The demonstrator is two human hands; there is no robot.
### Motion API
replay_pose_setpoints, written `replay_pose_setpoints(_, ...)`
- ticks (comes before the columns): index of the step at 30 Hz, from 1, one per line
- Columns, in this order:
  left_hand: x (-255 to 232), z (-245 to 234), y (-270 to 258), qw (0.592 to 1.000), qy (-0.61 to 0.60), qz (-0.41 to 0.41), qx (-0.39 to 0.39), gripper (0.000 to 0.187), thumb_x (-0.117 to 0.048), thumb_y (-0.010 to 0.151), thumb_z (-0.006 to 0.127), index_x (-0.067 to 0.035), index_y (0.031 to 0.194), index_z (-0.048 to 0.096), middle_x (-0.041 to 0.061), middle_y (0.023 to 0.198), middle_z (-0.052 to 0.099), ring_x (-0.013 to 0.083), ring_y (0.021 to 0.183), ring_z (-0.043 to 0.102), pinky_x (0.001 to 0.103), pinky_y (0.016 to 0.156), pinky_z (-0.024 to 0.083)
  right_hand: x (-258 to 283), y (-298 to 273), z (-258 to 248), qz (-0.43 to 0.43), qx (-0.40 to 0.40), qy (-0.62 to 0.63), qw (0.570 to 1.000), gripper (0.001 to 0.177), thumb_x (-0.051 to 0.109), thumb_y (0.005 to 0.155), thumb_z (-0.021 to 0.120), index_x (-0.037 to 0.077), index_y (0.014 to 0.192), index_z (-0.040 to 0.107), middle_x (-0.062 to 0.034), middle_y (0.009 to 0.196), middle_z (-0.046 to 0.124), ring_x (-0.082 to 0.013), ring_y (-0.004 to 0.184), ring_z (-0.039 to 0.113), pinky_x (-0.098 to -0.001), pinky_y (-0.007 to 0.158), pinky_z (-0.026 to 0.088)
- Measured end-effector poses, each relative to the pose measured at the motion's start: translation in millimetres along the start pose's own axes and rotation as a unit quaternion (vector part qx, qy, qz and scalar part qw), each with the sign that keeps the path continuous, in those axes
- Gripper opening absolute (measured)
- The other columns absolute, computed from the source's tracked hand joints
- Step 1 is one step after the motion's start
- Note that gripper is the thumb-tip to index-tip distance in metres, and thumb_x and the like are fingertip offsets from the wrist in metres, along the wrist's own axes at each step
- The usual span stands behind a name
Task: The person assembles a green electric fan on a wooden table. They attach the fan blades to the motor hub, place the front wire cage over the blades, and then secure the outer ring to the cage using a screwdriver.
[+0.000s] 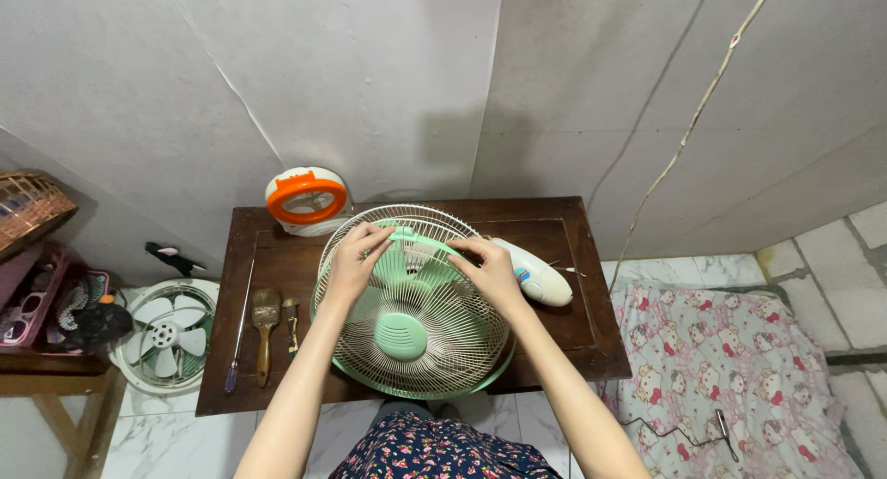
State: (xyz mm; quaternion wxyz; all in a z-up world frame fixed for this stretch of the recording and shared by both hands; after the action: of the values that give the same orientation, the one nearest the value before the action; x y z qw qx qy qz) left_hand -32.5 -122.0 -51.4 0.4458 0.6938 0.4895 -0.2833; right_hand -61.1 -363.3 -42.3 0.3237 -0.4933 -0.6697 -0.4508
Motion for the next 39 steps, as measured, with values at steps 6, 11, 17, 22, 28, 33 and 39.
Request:
replay_pose_setpoints(6, 4.4, 3.6, -4.3, 1.0, 0.008, 0.011, 0.002, 0.028, -0.012, 0.094, 0.071, -0.01, 0.121, 0.075, 0.003, 0.095, 0.067, 0.0172, 0.088, 0.063, 0.031, 0.078, 0.05, -9.2, -1.1, 5.0, 0.01, -0.001, 0.002, 1.0, 0.027, 0.013, 0.087, 0.077, 0.005, 0.113, 0.077, -0.0072, 0.098, 0.076, -0.0167, 0.089, 0.069, -0.0297, 0.081, 0.053)
replay_pose_setpoints(11, 3.5, 11.0, -7.5, 1.0, 0.018, 0.02, 0.009, 0.029, -0.012, 0.094, 0.07, -0.013, 0.122, 0.074, 0.003, 0.098, 0.068, 0.0178, 0.09, 0.065, 0.031, 0.08, 0.051, -21.4, -3.3, 3.8, 0.02, -0.004, -0.004, 1.0, 0.029, 0.009, 0.086, 0.079, 0.005, 0.115, 0.079, -0.0095, 0.088, 0.071, -0.0176, 0.081, 0.062, -0.0298, 0.076, 0.049)
replay_pose_setpoints(17, 3.1, 15.7, -9.8, 0.997, 0.046, 0.037, 0.044, 0.033, -0.012, 0.093, 0.07, -0.016, 0.125, 0.073, 0.003, 0.097, 0.066, 0.0192, 0.09, 0.064, 0.033, 0.08, 0.051, -30.9, -6.9, 3.1, 0.026, 0.014, 0.017, 0.999, 0.027, 0.011, 0.088, 0.076, 0.006, 0.115, 0.079, -0.0066, 0.092, 0.074, -0.0152, 0.083, 0.064, -0.0283, 0.075, 0.049)
replay_pose_setpoints(22, 0.8, 16.4, -9.1, 0.991, 0.092, 0.068, 0.073, 0.032, -0.016, 0.092, 0.071, -0.02, 0.124, 0.074, 0.0, 0.105, 0.067, 0.0199, 0.102, 0.062, 0.038, 0.091, 0.049, -29.7, -12.3, 2.0, 0.032, 0.022, -0.026, 0.999, 0.026, 0.014, 0.089, 0.075, 0.006, 0.113, 0.076, -0.0068, 0.098, 0.074, -0.0176, 0.09, 0.068, -0.0307, 0.079, 0.052)
replay_pose_setpoints(28, 0.1, 17.2, -3.7, 0.985, 0.142, 0.086, 0.048, 0.031, -0.025, 0.088, 0.074, -0.026, 0.119, 0.078, -0.002, 0.117, 0.066, 0.0205, 0.115, 0.059, 0.042, 0.105, 0.041, -28.5, -18.4, 2.6, 0.0, -0.036, -0.088, 0.995, 0.024, 0.014, 0.091, 0.073, 0.004, 0.113, 0.075, -0.0111, 0.099, 0.072, -0.0249, 0.094, 0.067, -0.0359, 0.086, 0.053)
replay_pose_setpoints(33, 8.8, 24.6, 9.6, 0.986, 0.152, 0.058, 0.046, 0.032, -0.032, 0.085, 0.077, -0.026, 0.117, 0.08, -0.001, 0.12, 0.066, 0.0217, 0.116, 0.058, 0.043, 0.106, 0.04, -29.2, -23.3, -1.6, -0.044, -0.095, -0.131, 0.986, 0.023, 0.011, 0.091, 0.072, 0.001, 0.111, 0.074, -0.0133, 0.102, 0.072, -0.0299, 0.1, 0.065, -0.0388, 0.09, 0.051)
replay_pose_setpoints(39, 22.9, 42.7, 25.1, 0.98, 0.183, 0.039, 0.063, 0.048, -0.046, 0.079, 0.082, -0.02, 0.119, 0.078, 0.0, 0.124, 0.066, 0.0224, 0.121, 0.058, 0.045, 0.106, 0.039, -44.8, -25.9, -9.1, 0.022, -0.107, -0.112, 0.988, 0.021, 0.009, 0.092, 0.067, 0.001, 0.111, 0.071, -0.0144, 0.107, 0.068, -0.0308, 0.102, 0.066, -0.0378, 0.085, 0.054)
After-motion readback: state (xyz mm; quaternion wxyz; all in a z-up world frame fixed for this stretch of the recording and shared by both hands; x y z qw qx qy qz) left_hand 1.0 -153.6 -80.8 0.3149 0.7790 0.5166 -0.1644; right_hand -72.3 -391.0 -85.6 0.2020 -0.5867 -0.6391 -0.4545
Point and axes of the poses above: each hand's wrist, its own y-axis towards the middle knuckle, its own z-axis out of the palm, x = y × z, the point moved 6 cm from there along y, towards the middle knuckle
